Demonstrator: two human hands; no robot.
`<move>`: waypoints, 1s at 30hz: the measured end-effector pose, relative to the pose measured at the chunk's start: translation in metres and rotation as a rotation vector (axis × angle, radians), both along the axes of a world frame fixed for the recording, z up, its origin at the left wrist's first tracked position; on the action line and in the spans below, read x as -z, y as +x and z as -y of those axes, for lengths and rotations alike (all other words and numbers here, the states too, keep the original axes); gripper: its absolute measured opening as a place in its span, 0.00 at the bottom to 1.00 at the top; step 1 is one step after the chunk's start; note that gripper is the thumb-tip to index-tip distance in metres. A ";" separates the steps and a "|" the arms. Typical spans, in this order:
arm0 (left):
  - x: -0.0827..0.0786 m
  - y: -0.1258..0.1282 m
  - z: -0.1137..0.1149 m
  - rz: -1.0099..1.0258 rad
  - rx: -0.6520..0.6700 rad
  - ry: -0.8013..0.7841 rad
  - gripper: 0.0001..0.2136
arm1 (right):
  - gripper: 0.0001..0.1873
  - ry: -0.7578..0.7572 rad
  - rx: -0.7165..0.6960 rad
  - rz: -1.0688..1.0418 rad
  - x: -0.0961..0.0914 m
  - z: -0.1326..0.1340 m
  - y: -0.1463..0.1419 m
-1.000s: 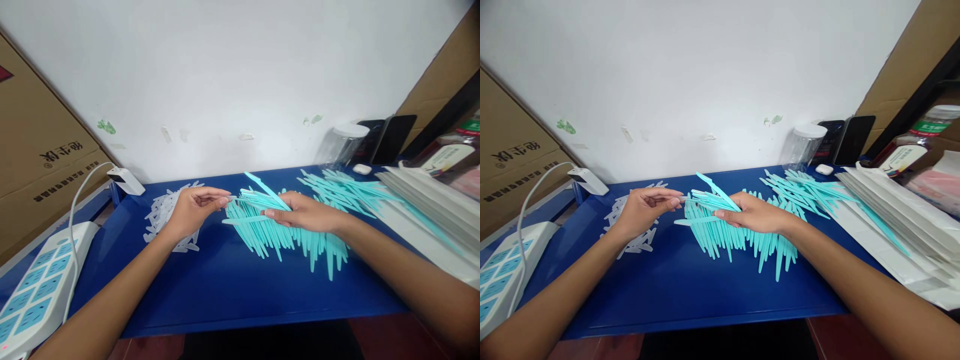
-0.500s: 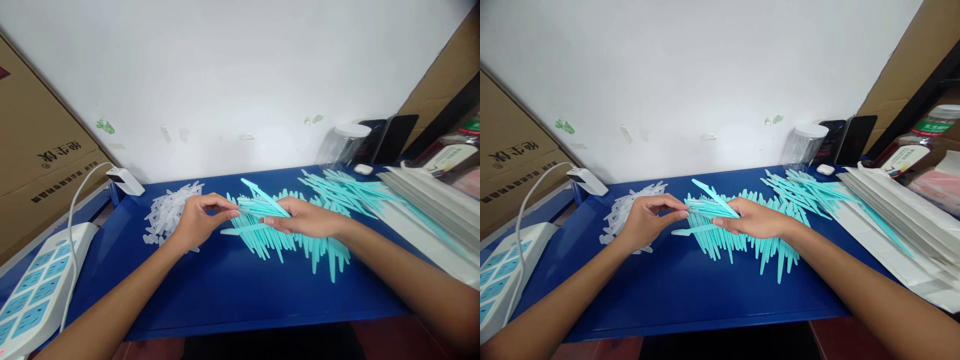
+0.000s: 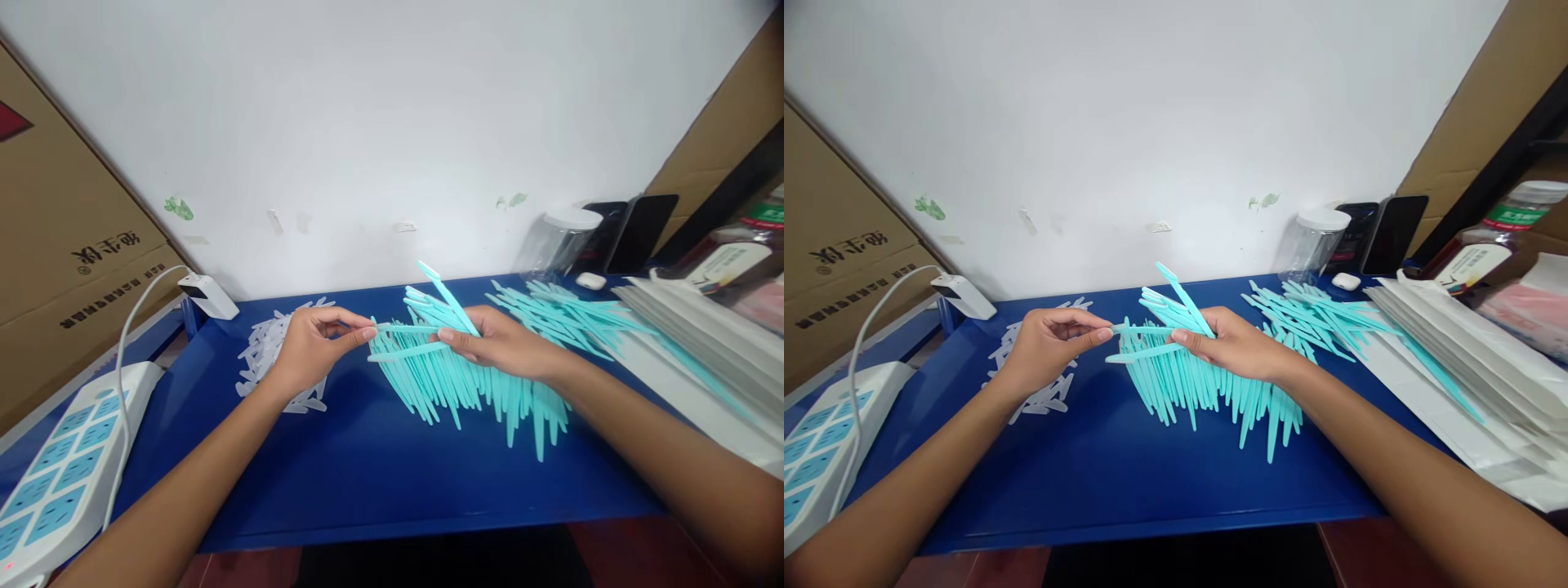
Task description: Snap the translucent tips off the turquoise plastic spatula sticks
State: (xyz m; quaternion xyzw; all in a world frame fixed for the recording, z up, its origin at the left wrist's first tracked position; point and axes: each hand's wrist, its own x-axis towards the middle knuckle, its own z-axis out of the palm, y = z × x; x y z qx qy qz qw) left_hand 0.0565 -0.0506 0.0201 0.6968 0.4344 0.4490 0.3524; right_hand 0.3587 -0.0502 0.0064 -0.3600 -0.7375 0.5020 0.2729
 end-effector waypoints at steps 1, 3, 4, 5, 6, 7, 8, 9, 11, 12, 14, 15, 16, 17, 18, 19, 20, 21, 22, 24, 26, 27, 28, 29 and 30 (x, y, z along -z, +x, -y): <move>0.001 0.000 0.000 0.001 0.006 -0.015 0.09 | 0.23 0.007 -0.008 -0.018 0.000 0.000 -0.001; 0.004 -0.001 -0.001 0.015 0.022 -0.045 0.10 | 0.24 0.027 -0.024 -0.047 -0.001 0.000 -0.002; 0.006 0.000 -0.001 0.027 0.031 -0.058 0.10 | 0.25 0.038 -0.029 -0.055 -0.001 0.001 -0.002; 0.007 0.000 0.000 0.038 0.040 -0.069 0.10 | 0.25 0.050 -0.031 -0.058 -0.002 0.001 -0.002; 0.009 0.001 0.000 0.048 0.045 -0.076 0.10 | 0.25 0.062 -0.032 -0.059 -0.002 0.001 -0.002; 0.010 0.002 0.000 0.053 0.048 -0.082 0.10 | 0.25 0.070 -0.031 -0.056 -0.002 0.001 -0.002; 0.010 0.002 0.000 0.051 0.050 -0.086 0.11 | 0.25 0.073 -0.027 -0.053 -0.002 0.001 -0.002; 0.009 0.002 0.000 0.039 0.055 -0.093 0.11 | 0.24 0.074 -0.022 -0.047 -0.002 0.001 -0.002; 0.005 -0.002 -0.003 -0.039 0.083 -0.106 0.12 | 0.24 0.076 -0.014 -0.023 -0.003 0.000 -0.001; 0.002 -0.007 -0.005 -0.106 0.100 -0.103 0.12 | 0.25 0.082 -0.012 -0.009 -0.003 0.000 -0.001; -0.007 -0.021 -0.012 -0.292 0.122 -0.067 0.13 | 0.25 0.101 -0.001 0.012 -0.004 0.000 0.001; -0.012 -0.031 -0.017 -0.386 0.116 -0.032 0.13 | 0.26 0.110 0.008 0.014 -0.004 0.000 0.002; -0.016 -0.041 -0.021 -0.472 0.108 -0.014 0.14 | 0.26 0.116 0.019 0.010 -0.005 0.000 0.003; -0.020 -0.052 -0.025 -0.560 0.113 -0.023 0.15 | 0.26 0.118 0.031 0.005 -0.005 0.000 0.004; -0.022 -0.061 -0.030 -0.648 0.119 -0.049 0.15 | 0.27 0.117 0.041 0.001 -0.006 0.000 0.005; -0.022 -0.070 -0.033 -0.715 0.110 -0.061 0.15 | 0.27 0.114 0.045 0.000 -0.006 -0.001 0.005; -0.022 -0.076 -0.036 -0.766 0.093 -0.067 0.15 | 0.27 0.111 0.044 0.004 -0.007 -0.001 0.006; -0.020 -0.080 -0.039 -0.808 0.084 -0.071 0.15 | 0.28 0.107 0.039 0.010 -0.007 -0.001 0.006; -0.017 -0.083 -0.041 -0.833 0.085 -0.071 0.15 | 0.28 0.103 0.032 0.019 -0.007 -0.002 0.006; -0.011 -0.084 -0.044 -0.853 0.112 -0.076 0.14 | 0.29 0.096 0.016 0.040 -0.006 -0.003 0.005; -0.005 -0.083 -0.046 -0.855 0.134 -0.081 0.14 | 0.29 0.092 0.003 0.062 -0.006 -0.003 0.005; -0.003 -0.082 -0.047 -0.857 0.131 -0.078 0.15 | 0.28 0.093 -0.004 0.069 -0.007 -0.003 0.004; -0.001 -0.082 -0.048 -0.860 0.118 -0.072 0.15 | 0.28 0.097 -0.009 0.071 -0.007 -0.004 0.004; 0.001 -0.082 -0.049 -0.863 0.100 -0.065 0.15 | 0.28 0.102 -0.011 0.070 -0.007 -0.004 0.004; 0.003 -0.083 -0.050 -0.868 0.079 -0.055 0.15 | 0.28 0.107 -0.008 0.067 -0.008 -0.004 0.005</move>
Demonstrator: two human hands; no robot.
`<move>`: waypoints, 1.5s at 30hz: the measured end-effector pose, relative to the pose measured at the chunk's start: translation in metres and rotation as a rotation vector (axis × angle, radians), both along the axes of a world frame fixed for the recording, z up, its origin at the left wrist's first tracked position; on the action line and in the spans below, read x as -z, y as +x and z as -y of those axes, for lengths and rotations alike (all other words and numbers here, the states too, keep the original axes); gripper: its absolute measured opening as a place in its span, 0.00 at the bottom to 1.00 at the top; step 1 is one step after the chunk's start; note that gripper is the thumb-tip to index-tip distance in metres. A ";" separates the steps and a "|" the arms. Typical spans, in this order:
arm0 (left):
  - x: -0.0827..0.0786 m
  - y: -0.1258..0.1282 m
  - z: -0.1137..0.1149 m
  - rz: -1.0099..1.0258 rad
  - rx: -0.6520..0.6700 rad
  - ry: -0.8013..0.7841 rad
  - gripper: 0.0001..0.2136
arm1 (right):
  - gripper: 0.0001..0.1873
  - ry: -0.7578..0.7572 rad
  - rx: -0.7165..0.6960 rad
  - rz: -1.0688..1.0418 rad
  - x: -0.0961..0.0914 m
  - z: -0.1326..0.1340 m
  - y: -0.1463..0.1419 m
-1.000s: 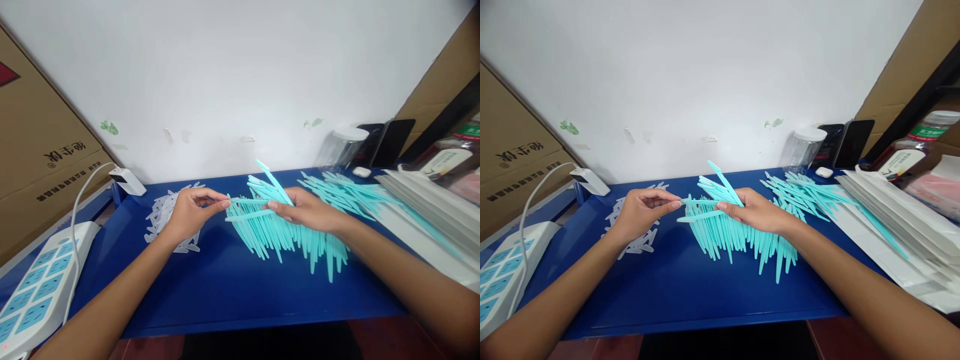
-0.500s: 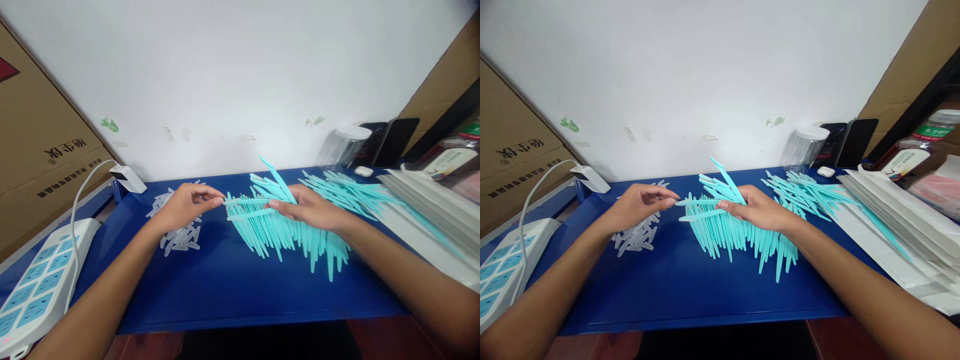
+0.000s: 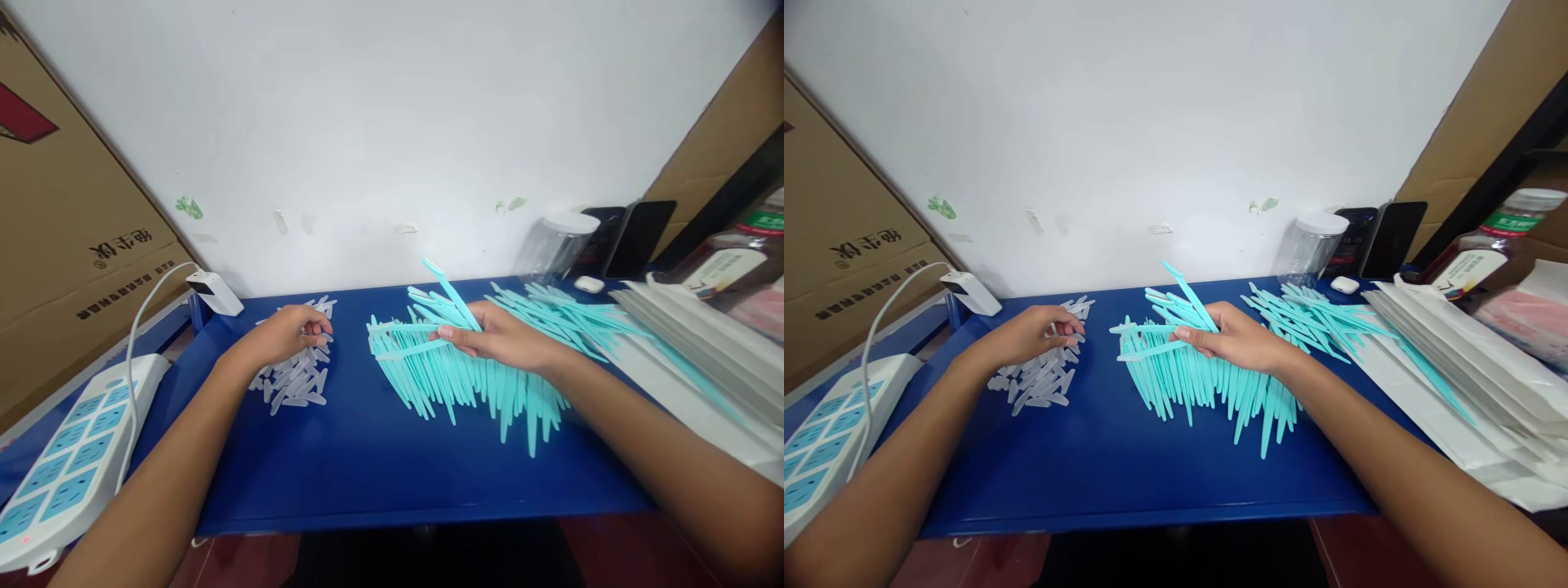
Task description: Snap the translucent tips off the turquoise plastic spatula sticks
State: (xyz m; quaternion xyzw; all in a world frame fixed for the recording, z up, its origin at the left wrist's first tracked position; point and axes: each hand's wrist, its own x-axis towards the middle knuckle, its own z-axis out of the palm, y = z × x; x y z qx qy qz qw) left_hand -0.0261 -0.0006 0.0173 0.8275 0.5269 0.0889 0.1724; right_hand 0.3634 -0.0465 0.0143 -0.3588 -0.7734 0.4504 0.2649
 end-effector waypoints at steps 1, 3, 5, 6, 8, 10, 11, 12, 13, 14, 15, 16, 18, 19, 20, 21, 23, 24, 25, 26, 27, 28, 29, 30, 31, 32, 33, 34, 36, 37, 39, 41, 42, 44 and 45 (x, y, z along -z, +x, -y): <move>0.001 0.000 -0.001 -0.009 -0.011 0.021 0.15 | 0.29 0.005 0.009 -0.003 0.000 0.000 0.000; 0.004 0.001 -0.003 -0.035 -0.021 0.061 0.15 | 0.29 0.007 0.031 0.000 -0.001 0.000 0.001; 0.009 0.004 -0.004 -0.057 -0.006 0.078 0.12 | 0.28 0.002 0.040 0.004 -0.001 -0.001 0.002; 0.011 0.006 -0.004 -0.057 0.005 0.078 0.11 | 0.28 0.000 0.035 0.002 -0.001 -0.001 0.002; 0.018 0.010 -0.004 -0.030 0.027 0.090 0.11 | 0.28 -0.006 0.014 -0.006 0.000 -0.001 0.002; 0.023 0.014 -0.003 0.010 0.047 0.124 0.11 | 0.29 -0.010 -0.003 -0.014 0.001 -0.002 0.002; 0.024 0.016 -0.002 0.031 0.054 0.139 0.11 | 0.29 -0.012 -0.008 -0.018 0.001 -0.002 0.001; 0.025 0.019 -0.001 0.053 0.059 0.146 0.12 | 0.29 -0.014 -0.010 -0.021 0.001 -0.002 0.001; 0.024 0.022 0.001 0.081 0.061 0.145 0.12 | 0.29 -0.017 -0.010 -0.023 0.001 -0.001 0.000; 0.023 0.026 0.003 0.121 0.058 0.140 0.12 | 0.28 -0.021 -0.010 -0.024 0.001 -0.001 0.000; 0.021 0.031 0.006 0.175 0.052 0.136 0.12 | 0.28 -0.024 -0.011 -0.023 0.001 -0.001 0.000; 0.018 0.036 0.009 0.247 0.045 0.135 0.13 | 0.28 -0.028 -0.010 -0.021 0.002 -0.001 -0.001; 0.013 0.046 0.016 0.430 0.018 0.125 0.15 | 0.28 -0.041 -0.008 -0.015 0.003 -0.001 -0.002; 0.011 0.050 0.019 0.534 0.001 0.100 0.16 | 0.28 -0.051 -0.009 -0.014 0.004 -0.001 -0.002; 0.010 0.055 0.022 0.636 -0.016 0.062 0.17 | 0.27 -0.060 -0.014 -0.015 0.005 0.000 -0.003; 0.010 0.058 0.024 0.735 -0.032 0.018 0.17 | 0.27 -0.069 -0.021 -0.018 0.006 0.001 -0.004; 0.010 0.065 0.028 0.901 -0.062 -0.064 0.17 | 0.28 -0.078 -0.041 -0.027 0.006 0.003 -0.006; 0.010 0.068 0.030 0.960 -0.076 -0.089 0.17 | 0.28 -0.078 -0.050 -0.030 0.006 0.004 -0.007; 0.011 0.070 0.031 1.002 -0.090 -0.099 0.16 | 0.29 -0.079 -0.053 -0.028 0.006 0.005 -0.008; 0.012 0.073 0.033 1.025 -0.102 -0.103 0.16 | 0.30 -0.084 -0.055 -0.024 0.005 0.006 -0.009; 0.013 0.075 0.034 1.033 -0.114 -0.104 0.16 | 0.30 -0.092 -0.055 -0.018 0.005 0.007 -0.010; 0.014 0.078 0.036 1.030 -0.124 -0.105 0.16 | 0.31 -0.102 -0.056 -0.013 0.005 0.008 -0.011; 0.014 0.080 0.037 1.024 -0.131 -0.105 0.16 | 0.30 -0.112 -0.058 -0.010 0.006 0.008 -0.011; 0.015 0.082 0.039 1.020 -0.136 -0.105 0.15 | 0.30 -0.120 -0.061 -0.010 0.007 0.008 -0.012; 0.016 0.083 0.040 1.023 -0.137 -0.106 0.15 | 0.29 -0.125 -0.066 -0.012 0.008 0.008 -0.012; 0.017 0.085 0.041 1.028 -0.132 -0.109 0.15 | 0.28 -0.127 -0.070 -0.016 0.009 0.008 -0.012; 0.018 0.086 0.042 1.035 -0.121 -0.113 0.14 | 0.27 -0.129 -0.074 -0.020 0.010 0.007 -0.012; 0.019 0.087 0.043 1.039 -0.107 -0.118 0.14 | 0.26 -0.130 -0.078 -0.023 0.011 0.007 -0.012; 0.019 0.088 0.044 1.029 -0.081 -0.122 0.14 | 0.26 -0.128 -0.081 -0.019 0.012 0.006 -0.012; 0.018 0.088 0.045 1.019 -0.075 -0.119 0.14 | 0.25 -0.126 -0.079 -0.013 0.013 0.006 -0.012; 0.017 0.088 0.045 1.003 -0.078 -0.102 0.15 | 0.25 -0.125 -0.074 0.005 0.013 0.006 -0.012; 0.016 0.088 0.045 0.994 -0.083 -0.089 0.15 | 0.25 -0.131 -0.073 0.019 0.013 0.006 -0.012; 0.015 0.088 0.045 0.993 -0.084 -0.085 0.15 | 0.25 -0.136 -0.076 0.021 0.013 0.007 -0.012; 0.014 0.088 0.045 0.992 -0.086 -0.080 0.14 | 0.25 -0.134 -0.089 0.017 0.014 0.007 -0.012; 0.014 0.088 0.045 0.993 -0.088 -0.079 0.13 | 0.25 -0.130 -0.097 0.011 0.014 0.006 -0.012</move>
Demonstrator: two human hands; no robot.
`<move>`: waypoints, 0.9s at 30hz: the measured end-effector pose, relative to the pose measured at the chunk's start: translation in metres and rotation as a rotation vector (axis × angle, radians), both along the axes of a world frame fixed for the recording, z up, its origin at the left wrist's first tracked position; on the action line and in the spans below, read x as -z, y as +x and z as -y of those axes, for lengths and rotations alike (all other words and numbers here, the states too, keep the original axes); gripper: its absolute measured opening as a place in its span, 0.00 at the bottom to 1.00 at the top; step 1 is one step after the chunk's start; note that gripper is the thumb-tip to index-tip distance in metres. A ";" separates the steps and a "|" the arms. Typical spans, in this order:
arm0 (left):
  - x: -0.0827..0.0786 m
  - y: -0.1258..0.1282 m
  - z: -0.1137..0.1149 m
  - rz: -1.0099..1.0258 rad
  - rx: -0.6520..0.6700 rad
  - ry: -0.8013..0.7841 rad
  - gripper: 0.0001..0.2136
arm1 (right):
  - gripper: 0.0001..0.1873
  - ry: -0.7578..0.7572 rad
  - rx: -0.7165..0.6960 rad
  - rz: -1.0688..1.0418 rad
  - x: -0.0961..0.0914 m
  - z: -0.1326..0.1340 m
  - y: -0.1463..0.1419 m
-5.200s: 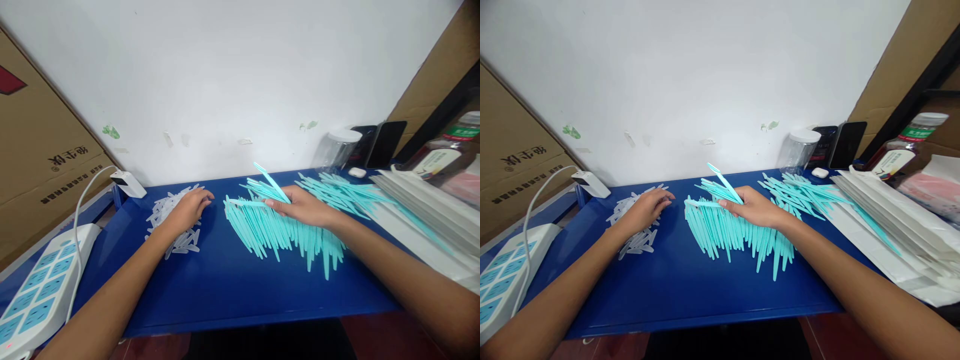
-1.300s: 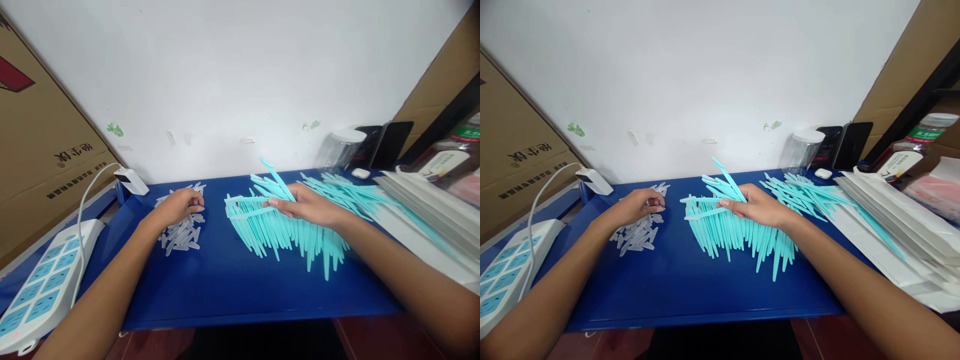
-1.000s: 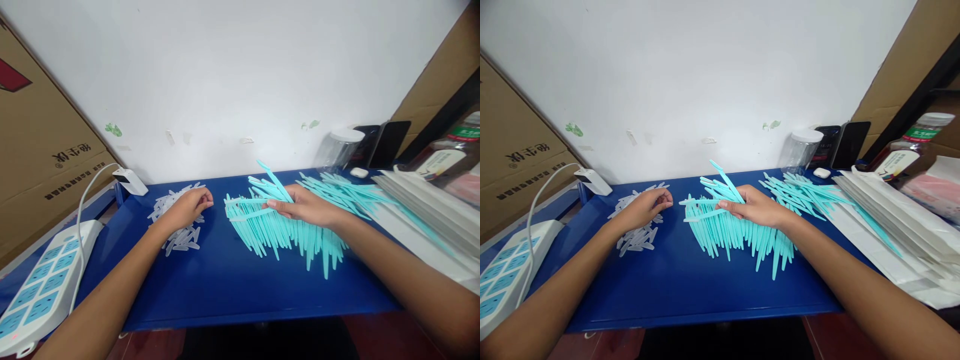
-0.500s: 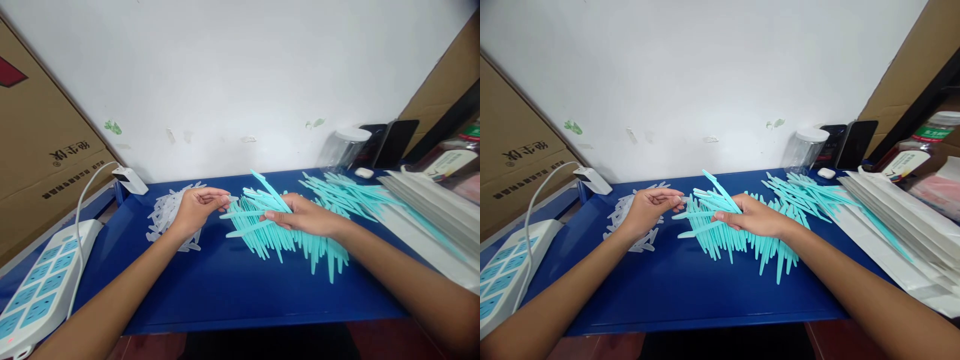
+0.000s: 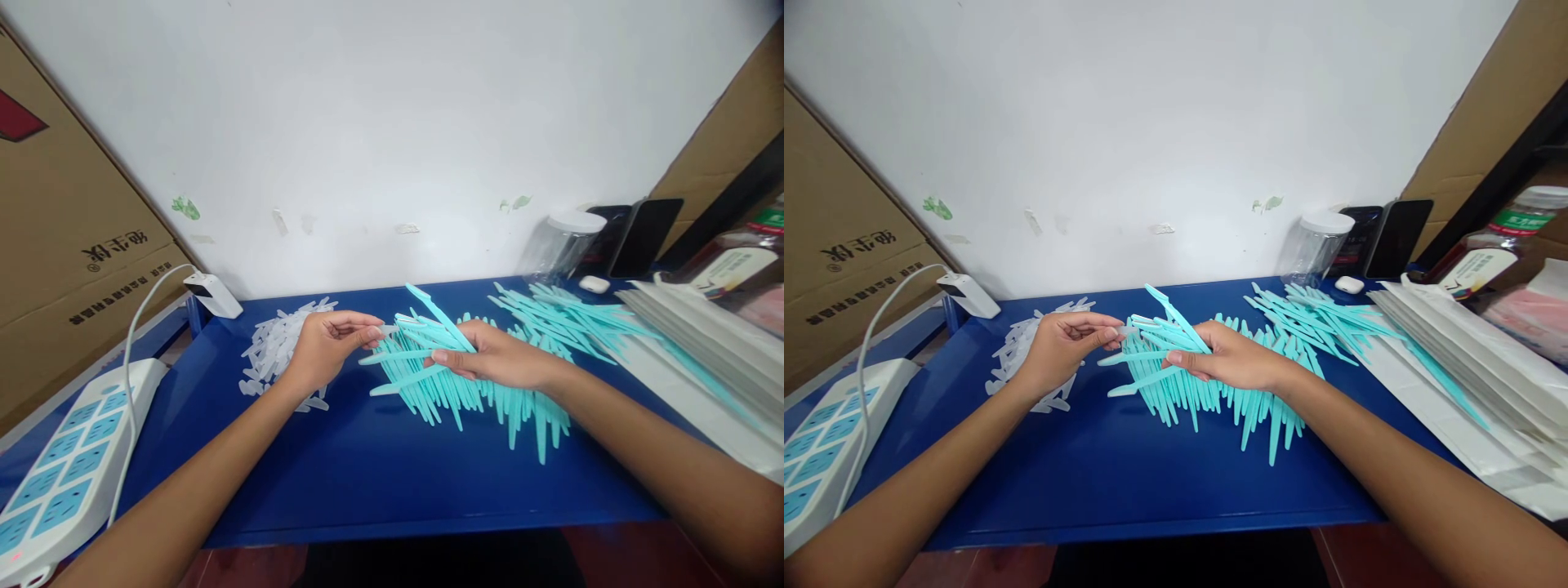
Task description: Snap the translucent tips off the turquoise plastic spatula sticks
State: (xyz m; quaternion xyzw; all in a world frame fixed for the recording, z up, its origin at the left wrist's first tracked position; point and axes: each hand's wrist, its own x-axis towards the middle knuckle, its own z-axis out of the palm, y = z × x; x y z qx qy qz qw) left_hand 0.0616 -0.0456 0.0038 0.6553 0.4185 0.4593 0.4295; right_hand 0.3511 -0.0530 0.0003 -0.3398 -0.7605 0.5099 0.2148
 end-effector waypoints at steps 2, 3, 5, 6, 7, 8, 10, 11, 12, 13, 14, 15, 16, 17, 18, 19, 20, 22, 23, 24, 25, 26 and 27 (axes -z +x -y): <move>0.000 0.001 0.000 0.007 -0.007 -0.002 0.13 | 0.25 0.009 -0.011 -0.011 0.000 0.000 -0.001; 0.000 0.001 0.000 0.010 -0.010 -0.007 0.13 | 0.25 0.012 -0.016 -0.013 0.000 0.000 -0.001; 0.001 0.002 0.000 0.013 -0.015 -0.025 0.14 | 0.26 0.010 -0.022 -0.010 0.000 0.000 -0.002; 0.001 0.003 0.001 0.014 -0.018 -0.034 0.14 | 0.26 0.009 -0.025 -0.006 -0.001 0.001 -0.003; 0.002 0.003 0.001 0.015 -0.021 -0.041 0.15 | 0.26 0.007 -0.028 -0.002 -0.001 0.001 -0.003; 0.003 0.004 0.001 0.016 -0.024 -0.047 0.15 | 0.26 0.005 -0.031 0.001 -0.002 0.002 -0.004; 0.005 0.005 0.002 0.022 -0.029 -0.053 0.16 | 0.25 0.000 -0.037 0.001 -0.003 0.004 -0.005; 0.006 0.006 0.003 0.026 -0.033 -0.056 0.16 | 0.25 -0.002 -0.040 -0.001 -0.003 0.004 -0.005; 0.006 0.007 0.004 0.029 -0.036 -0.062 0.16 | 0.25 -0.004 -0.044 -0.005 -0.003 0.005 -0.006; 0.007 0.009 0.005 0.032 -0.037 -0.071 0.16 | 0.25 -0.004 -0.047 -0.010 -0.003 0.005 -0.006; 0.007 0.010 0.006 0.036 -0.036 -0.082 0.15 | 0.25 -0.003 -0.049 -0.014 -0.003 0.005 -0.006; 0.008 0.011 0.007 0.041 -0.031 -0.095 0.15 | 0.25 0.000 -0.051 -0.018 -0.003 0.005 -0.007; 0.008 0.013 0.009 0.046 -0.025 -0.109 0.15 | 0.26 0.004 -0.053 -0.019 -0.003 0.005 -0.007; 0.009 0.014 0.010 0.050 -0.017 -0.126 0.14 | 0.26 0.007 -0.055 -0.021 -0.004 0.005 -0.008; 0.009 0.014 0.011 0.052 -0.009 -0.141 0.14 | 0.27 0.010 -0.057 -0.024 -0.004 0.006 -0.009; 0.009 0.015 0.012 0.053 -0.001 -0.151 0.13 | 0.27 0.010 -0.060 -0.028 -0.004 0.006 -0.010; 0.009 0.015 0.012 0.049 0.008 -0.156 0.13 | 0.27 0.009 -0.064 -0.035 -0.004 0.007 -0.011; 0.009 0.016 0.014 0.030 0.033 -0.149 0.12 | 0.28 0.005 -0.078 -0.056 -0.005 0.009 -0.014; 0.010 0.016 0.015 0.018 0.048 -0.142 0.12 | 0.28 0.003 -0.083 -0.068 -0.004 0.010 -0.015; 0.010 0.017 0.016 0.008 0.062 -0.135 0.12 | 0.28 -0.001 -0.084 -0.079 -0.004 0.011 -0.017; 0.010 0.018 0.017 0.001 0.072 -0.129 0.12 | 0.28 -0.005 -0.082 -0.087 -0.004 0.012 -0.018; 0.010 0.018 0.018 -0.004 0.080 -0.121 0.12 | 0.28 -0.009 -0.076 -0.093 -0.003 0.013 -0.018; 0.010 0.019 0.018 -0.009 0.085 -0.111 0.13 | 0.28 -0.015 -0.070 -0.097 -0.002 0.013 -0.019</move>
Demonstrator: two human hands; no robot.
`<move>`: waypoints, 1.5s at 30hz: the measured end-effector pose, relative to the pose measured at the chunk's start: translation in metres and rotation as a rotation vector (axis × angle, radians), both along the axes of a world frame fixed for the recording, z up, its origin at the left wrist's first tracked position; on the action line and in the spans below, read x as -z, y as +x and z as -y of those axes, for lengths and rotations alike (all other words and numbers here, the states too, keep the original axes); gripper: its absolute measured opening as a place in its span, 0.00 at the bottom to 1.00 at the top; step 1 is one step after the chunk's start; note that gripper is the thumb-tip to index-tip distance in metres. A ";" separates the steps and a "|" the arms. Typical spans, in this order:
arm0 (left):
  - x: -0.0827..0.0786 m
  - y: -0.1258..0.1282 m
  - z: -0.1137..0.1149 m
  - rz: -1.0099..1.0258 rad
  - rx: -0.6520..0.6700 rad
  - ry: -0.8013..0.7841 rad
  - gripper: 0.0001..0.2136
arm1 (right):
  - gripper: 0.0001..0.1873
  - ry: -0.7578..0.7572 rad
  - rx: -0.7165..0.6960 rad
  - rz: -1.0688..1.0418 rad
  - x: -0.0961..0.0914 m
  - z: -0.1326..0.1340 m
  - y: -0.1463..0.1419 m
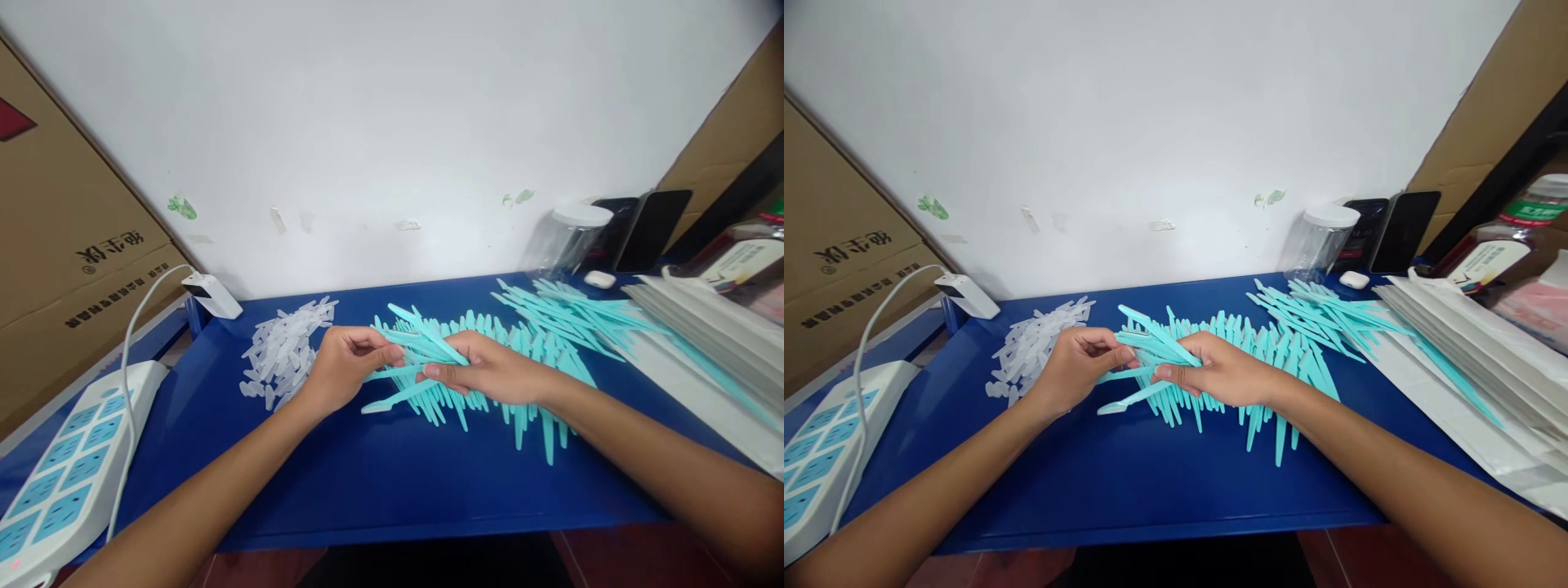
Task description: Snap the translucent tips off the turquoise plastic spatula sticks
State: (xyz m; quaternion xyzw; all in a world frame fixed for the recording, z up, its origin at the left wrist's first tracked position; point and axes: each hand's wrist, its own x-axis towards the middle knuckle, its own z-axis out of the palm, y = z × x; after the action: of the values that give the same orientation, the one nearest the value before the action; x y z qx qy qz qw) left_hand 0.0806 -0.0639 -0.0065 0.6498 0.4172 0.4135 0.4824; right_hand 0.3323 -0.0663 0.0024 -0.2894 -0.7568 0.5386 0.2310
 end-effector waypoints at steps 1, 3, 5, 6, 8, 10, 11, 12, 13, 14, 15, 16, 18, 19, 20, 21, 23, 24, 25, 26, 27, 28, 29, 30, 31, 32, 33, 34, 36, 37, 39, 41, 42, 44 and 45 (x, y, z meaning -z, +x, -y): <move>0.000 0.001 0.000 -0.006 0.002 0.011 0.13 | 0.28 -0.005 0.003 -0.002 0.001 0.000 0.000; 0.000 0.001 0.000 -0.028 0.004 0.039 0.13 | 0.28 -0.011 -0.003 -0.002 0.002 -0.001 0.001; -0.003 -0.002 -0.002 -0.066 0.022 0.067 0.14 | 0.27 -0.015 -0.005 0.002 0.002 -0.002 0.002; -0.005 -0.004 -0.004 -0.081 0.029 0.079 0.14 | 0.27 -0.017 0.002 0.009 0.002 -0.003 0.003; -0.010 -0.010 -0.009 -0.099 0.023 0.105 0.15 | 0.26 -0.030 0.030 0.035 0.001 -0.004 0.005; -0.015 -0.019 -0.016 -0.116 -0.030 0.138 0.16 | 0.27 -0.055 0.067 0.072 -0.001 -0.006 0.008; -0.017 -0.023 -0.019 -0.132 -0.066 0.154 0.17 | 0.27 -0.071 0.088 0.082 -0.001 -0.007 0.010; -0.018 -0.028 -0.023 -0.149 -0.100 0.167 0.17 | 0.28 -0.086 0.108 0.083 -0.001 -0.008 0.012; -0.019 -0.032 -0.027 -0.169 -0.127 0.175 0.18 | 0.28 -0.099 0.125 0.077 -0.001 -0.009 0.014; -0.019 -0.037 -0.031 -0.198 -0.144 0.184 0.19 | 0.27 -0.111 0.137 0.065 0.000 -0.010 0.016; -0.020 -0.043 -0.034 -0.248 -0.151 0.201 0.19 | 0.27 -0.122 0.146 0.052 0.000 -0.011 0.018; -0.020 -0.048 -0.038 -0.325 -0.149 0.234 0.19 | 0.26 -0.131 0.151 0.041 0.001 -0.012 0.019; -0.024 -0.061 -0.044 -0.584 -0.153 0.363 0.17 | 0.25 -0.142 0.160 0.016 0.001 -0.013 0.021; -0.026 -0.068 -0.046 -0.726 -0.172 0.446 0.16 | 0.25 -0.146 0.165 -0.001 0.001 -0.014 0.022; -0.028 -0.075 -0.049 -0.848 -0.173 0.498 0.15 | 0.25 -0.148 0.172 -0.021 0.001 -0.015 0.023; -0.031 -0.082 -0.051 -0.930 -0.150 0.503 0.14 | 0.25 -0.148 0.178 -0.040 0.001 -0.016 0.024; -0.035 -0.095 -0.055 -0.992 -0.058 0.408 0.14 | 0.24 -0.143 0.193 -0.073 0.000 -0.018 0.026; -0.036 -0.101 -0.057 -0.994 -0.018 0.349 0.14 | 0.24 -0.140 0.203 -0.084 0.000 -0.018 0.026; -0.036 -0.106 -0.059 -0.991 0.014 0.297 0.15 | 0.24 -0.139 0.212 -0.092 0.000 -0.019 0.027; -0.035 -0.111 -0.061 -0.989 0.037 0.257 0.16 | 0.24 -0.138 0.222 -0.096 -0.001 -0.020 0.028; -0.034 -0.116 -0.063 -0.988 0.054 0.227 0.17 | 0.24 -0.137 0.233 -0.098 -0.001 -0.021 0.028; -0.033 -0.119 -0.066 -0.986 0.068 0.204 0.18 | 0.24 -0.136 0.246 -0.100 -0.001 -0.021 0.029; -0.032 -0.122 -0.068 -0.982 0.073 0.189 0.17 | 0.23 -0.134 0.259 -0.101 -0.001 -0.022 0.029; -0.031 -0.125 -0.070 -0.978 0.069 0.179 0.17 | 0.23 -0.132 0.274 -0.105 -0.001 -0.022 0.029; -0.030 -0.126 -0.071 -0.972 0.054 0.177 0.16 | 0.23 -0.130 0.288 -0.109 -0.001 -0.022 0.029; -0.030 -0.127 -0.072 -0.966 0.034 0.182 0.16 | 0.23 -0.128 0.301 -0.113 -0.001 -0.022 0.030; -0.031 -0.127 -0.072 -0.961 0.017 0.192 0.16 | 0.23 -0.127 0.313 -0.114 -0.001 -0.022 0.030; -0.031 -0.126 -0.072 -0.956 0.015 0.200 0.16 | 0.23 -0.128 0.323 -0.112 -0.001 -0.022 0.030; -0.033 -0.121 -0.069 -0.941 0.062 0.204 0.17 | 0.23 -0.129 0.337 -0.102 -0.002 -0.022 0.029; -0.033 -0.118 -0.067 -0.937 0.097 0.200 0.17 | 0.23 -0.130 0.342 -0.096 -0.002 -0.022 0.029; -0.033 -0.112 -0.063 -0.952 0.150 0.188 0.17 | 0.24 -0.130 0.345 -0.089 -0.002 -0.022 0.029; -0.030 -0.105 -0.060 -0.984 0.165 0.183 0.16 | 0.24 -0.133 0.338 -0.089 -0.002 -0.022 0.028; -0.028 -0.102 -0.060 -0.998 0.166 0.180 0.16 | 0.24 -0.137 0.331 -0.089 -0.001 -0.022 0.028; -0.022 -0.098 -0.060 -1.003 0.171 0.178 0.17 | 0.24 -0.152 0.312 -0.087 0.001 -0.023 0.028; -0.019 -0.096 -0.060 -0.997 0.167 0.185 0.17 | 0.23 -0.161 0.296 -0.082 0.001 -0.023 0.028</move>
State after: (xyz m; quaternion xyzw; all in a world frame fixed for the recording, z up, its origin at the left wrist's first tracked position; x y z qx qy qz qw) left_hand -0.0152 -0.0040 0.0124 0.8390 0.5048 0.0487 0.1969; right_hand 0.3599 -0.0434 0.0009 -0.3932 -0.6503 0.5689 0.3144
